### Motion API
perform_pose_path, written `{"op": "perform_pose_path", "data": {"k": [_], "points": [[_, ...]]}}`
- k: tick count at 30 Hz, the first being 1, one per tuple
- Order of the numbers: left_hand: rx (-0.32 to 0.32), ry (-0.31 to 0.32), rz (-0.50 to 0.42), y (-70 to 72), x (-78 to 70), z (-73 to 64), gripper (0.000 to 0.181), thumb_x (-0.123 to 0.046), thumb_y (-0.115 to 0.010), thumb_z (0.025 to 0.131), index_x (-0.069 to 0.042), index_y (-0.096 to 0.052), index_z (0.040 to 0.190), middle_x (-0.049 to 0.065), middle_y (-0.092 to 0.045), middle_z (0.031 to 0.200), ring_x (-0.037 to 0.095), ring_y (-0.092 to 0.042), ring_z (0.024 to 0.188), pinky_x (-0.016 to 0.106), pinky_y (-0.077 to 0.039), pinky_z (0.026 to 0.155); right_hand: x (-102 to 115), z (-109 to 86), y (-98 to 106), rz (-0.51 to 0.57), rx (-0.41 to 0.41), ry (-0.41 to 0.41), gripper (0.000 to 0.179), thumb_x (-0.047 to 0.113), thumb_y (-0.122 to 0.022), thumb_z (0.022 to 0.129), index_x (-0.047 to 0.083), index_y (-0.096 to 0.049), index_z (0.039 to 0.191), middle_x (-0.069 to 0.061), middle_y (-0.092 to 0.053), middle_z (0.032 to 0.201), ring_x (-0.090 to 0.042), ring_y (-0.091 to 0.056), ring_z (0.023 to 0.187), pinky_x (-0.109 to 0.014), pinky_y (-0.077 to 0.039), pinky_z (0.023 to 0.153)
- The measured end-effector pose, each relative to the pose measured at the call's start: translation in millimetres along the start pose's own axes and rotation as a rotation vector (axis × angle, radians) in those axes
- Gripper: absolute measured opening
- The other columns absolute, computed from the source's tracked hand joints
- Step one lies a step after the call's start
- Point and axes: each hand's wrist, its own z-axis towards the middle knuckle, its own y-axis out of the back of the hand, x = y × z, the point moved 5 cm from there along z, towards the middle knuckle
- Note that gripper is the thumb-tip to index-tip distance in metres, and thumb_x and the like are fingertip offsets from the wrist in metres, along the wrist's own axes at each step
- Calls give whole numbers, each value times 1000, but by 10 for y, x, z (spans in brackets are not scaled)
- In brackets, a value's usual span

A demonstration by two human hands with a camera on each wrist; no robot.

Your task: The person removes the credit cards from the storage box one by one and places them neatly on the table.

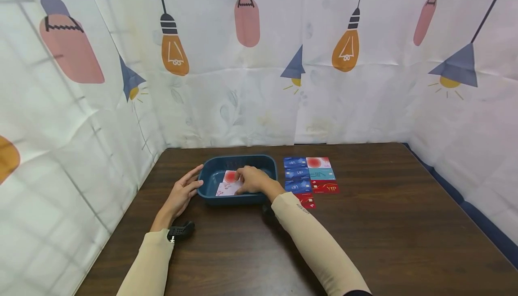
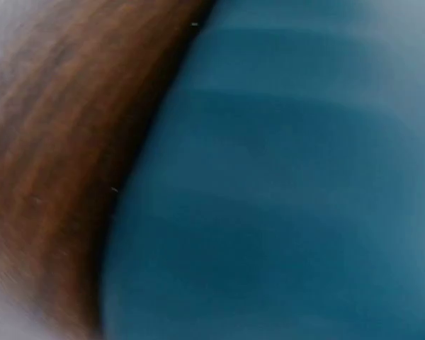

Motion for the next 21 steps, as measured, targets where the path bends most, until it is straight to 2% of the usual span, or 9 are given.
{"op": "perform_pose_path", "data": {"k": [8,21], "points": [[-2,0,-4,-4,0,-3,62,-15,-63,102,-18,-39,159,15,-41,161,29,-46,139,17,-51,94,-33,9,-70,-70,22,-30,38,28,-85,85,14,-70,117,-4,-63,114,-17,-57,100,-36,-53,95],[0,4,-10,-9,0,0,62,-15,-63,102,-19,-40,159,12,-40,162,32,-42,144,18,-51,95,-72,29,-67,-31,10,-50,34,30,-87,83,13,-72,109,-1,-63,104,-15,-56,90,-32,-53,87]]}}
